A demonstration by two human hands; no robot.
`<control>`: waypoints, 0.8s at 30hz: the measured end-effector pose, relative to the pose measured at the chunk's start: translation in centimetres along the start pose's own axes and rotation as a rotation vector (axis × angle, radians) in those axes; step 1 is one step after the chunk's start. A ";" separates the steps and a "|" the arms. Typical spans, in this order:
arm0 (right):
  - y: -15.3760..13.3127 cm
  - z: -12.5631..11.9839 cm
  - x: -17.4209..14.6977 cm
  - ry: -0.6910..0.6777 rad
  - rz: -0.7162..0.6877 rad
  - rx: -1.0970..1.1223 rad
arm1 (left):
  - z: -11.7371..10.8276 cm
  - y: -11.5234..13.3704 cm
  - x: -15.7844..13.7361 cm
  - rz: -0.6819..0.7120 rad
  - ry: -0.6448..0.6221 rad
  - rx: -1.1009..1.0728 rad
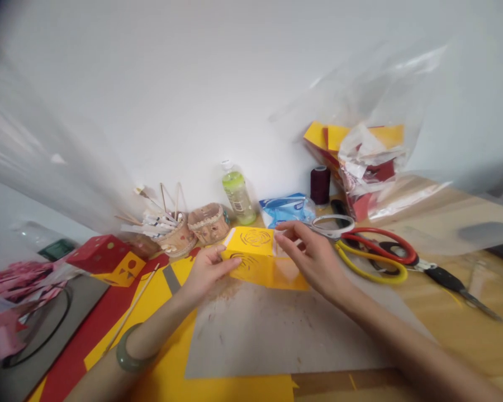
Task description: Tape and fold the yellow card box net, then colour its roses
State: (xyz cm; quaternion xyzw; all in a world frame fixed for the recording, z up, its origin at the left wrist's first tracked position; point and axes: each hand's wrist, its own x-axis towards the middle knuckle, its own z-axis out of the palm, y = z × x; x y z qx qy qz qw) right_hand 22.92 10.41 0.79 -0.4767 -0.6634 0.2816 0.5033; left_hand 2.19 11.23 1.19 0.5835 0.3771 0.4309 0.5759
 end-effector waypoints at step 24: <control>-0.3 -1.1 -1.6 -0.217 -1.038 -0.510 | -0.8 1.6 -0.5 -0.208 -0.172 -0.021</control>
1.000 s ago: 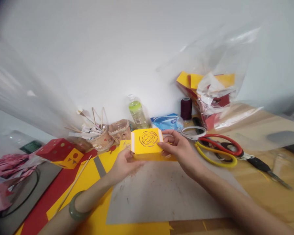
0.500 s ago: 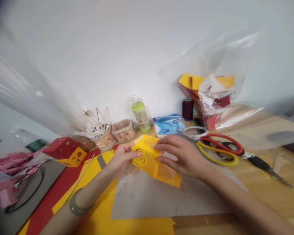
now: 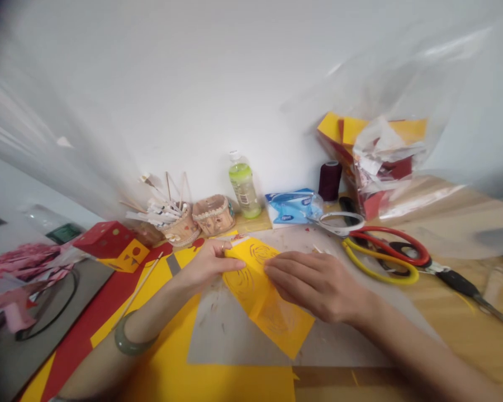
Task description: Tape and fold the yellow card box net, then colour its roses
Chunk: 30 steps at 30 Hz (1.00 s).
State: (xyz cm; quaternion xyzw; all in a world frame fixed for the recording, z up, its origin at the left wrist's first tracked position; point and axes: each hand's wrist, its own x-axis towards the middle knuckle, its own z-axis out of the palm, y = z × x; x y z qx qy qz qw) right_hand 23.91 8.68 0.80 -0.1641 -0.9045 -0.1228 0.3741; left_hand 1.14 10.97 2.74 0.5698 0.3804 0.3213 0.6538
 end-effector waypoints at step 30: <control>-1.4 1.1 0.7 0.291 0.776 -0.015 | -0.3 -0.3 -0.1 0.039 -0.227 0.187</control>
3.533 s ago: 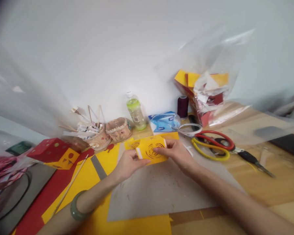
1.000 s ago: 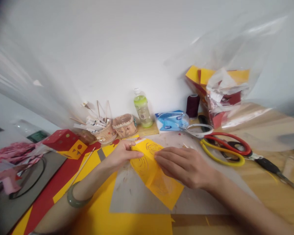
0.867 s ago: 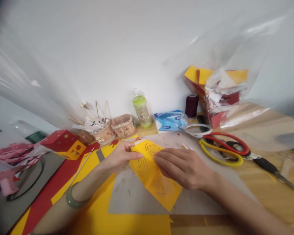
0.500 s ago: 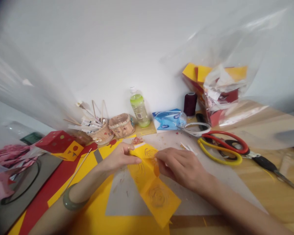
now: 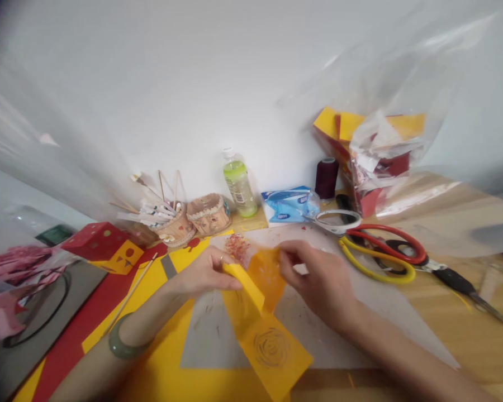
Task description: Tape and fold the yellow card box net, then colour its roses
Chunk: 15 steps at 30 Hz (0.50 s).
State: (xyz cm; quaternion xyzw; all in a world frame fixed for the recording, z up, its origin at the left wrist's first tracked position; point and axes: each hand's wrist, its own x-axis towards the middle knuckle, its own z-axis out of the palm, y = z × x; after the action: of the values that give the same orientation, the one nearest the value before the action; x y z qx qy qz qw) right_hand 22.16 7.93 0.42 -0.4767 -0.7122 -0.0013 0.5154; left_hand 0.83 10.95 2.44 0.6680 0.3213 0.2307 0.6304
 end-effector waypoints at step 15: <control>7.6 -0.4 2.7 0.077 0.642 0.834 | -4.4 2.7 -1.5 0.435 -0.114 0.763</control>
State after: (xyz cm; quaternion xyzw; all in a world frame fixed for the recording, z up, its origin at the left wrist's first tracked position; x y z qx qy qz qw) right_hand 27.60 13.75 -1.13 -0.4249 -0.4509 0.4227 0.6614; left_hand -2.97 12.87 5.67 0.9166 0.2001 0.1857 0.2920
